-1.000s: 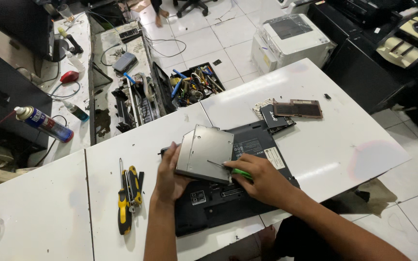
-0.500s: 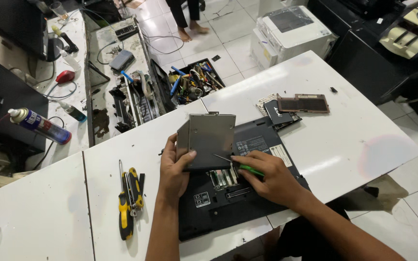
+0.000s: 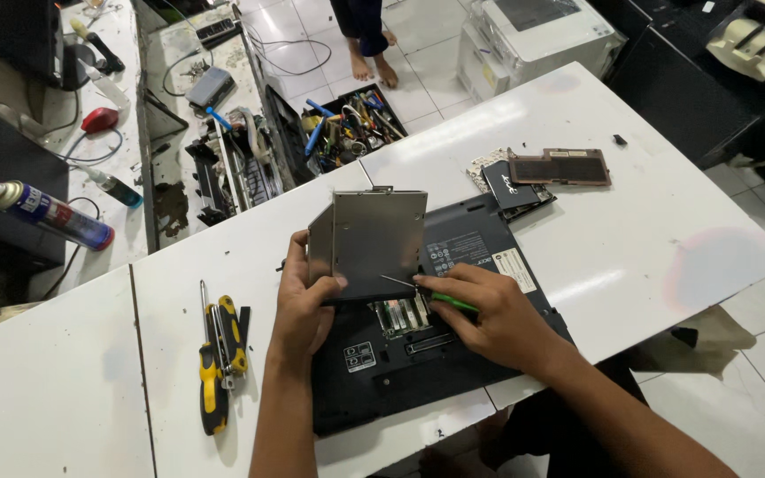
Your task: The person inserts a hard drive into a laptop chassis and secures it using a screwdriver. They align the drive with the internal bay, then use a green-handled screwdriver to tighten screws on the drive's mounting bracket.
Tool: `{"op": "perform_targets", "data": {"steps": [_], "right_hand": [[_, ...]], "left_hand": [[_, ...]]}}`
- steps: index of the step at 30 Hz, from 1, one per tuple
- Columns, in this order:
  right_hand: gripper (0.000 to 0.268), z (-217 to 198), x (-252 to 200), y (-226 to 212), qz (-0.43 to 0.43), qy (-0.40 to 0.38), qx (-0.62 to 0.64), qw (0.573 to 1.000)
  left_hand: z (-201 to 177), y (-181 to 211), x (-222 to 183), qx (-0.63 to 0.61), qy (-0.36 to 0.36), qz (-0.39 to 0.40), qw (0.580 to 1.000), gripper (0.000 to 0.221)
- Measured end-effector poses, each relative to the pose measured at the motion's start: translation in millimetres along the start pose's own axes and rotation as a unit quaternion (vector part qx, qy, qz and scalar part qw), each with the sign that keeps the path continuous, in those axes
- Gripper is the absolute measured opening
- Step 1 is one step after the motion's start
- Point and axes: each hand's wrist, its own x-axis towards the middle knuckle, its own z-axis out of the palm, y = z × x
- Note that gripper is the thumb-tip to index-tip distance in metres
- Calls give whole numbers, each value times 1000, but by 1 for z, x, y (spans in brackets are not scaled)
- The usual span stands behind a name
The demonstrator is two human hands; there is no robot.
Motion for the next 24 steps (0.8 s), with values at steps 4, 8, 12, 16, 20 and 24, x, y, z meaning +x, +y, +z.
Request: {"op": "perform_targets", "data": {"steps": [4, 8, 12, 16, 20, 24], "right_hand": [[32, 1, -3, 1, 5, -3, 4, 1000], [31, 2, -5, 5, 0, 0, 5, 1000], [31, 1, -5, 3, 4, 2, 12, 1000], [30, 0, -4, 1, 6, -6, 9, 1000], [30, -1, -3, -4, 8, 1, 0, 1000], [32, 0, -2, -3, 20, -3, 9, 1000]], "left_hand": [[17, 19, -3, 40, -20, 12, 999, 75], [31, 34, -2, 66, -32, 19, 997, 73], [30, 32, -2, 65, -26, 22, 997, 72], [31, 32, -3, 44, -18, 22, 999, 69], [3, 12, -1, 15, -4, 19, 1000, 64], [17, 24, -6, 17, 2, 9, 1000, 62]]}}
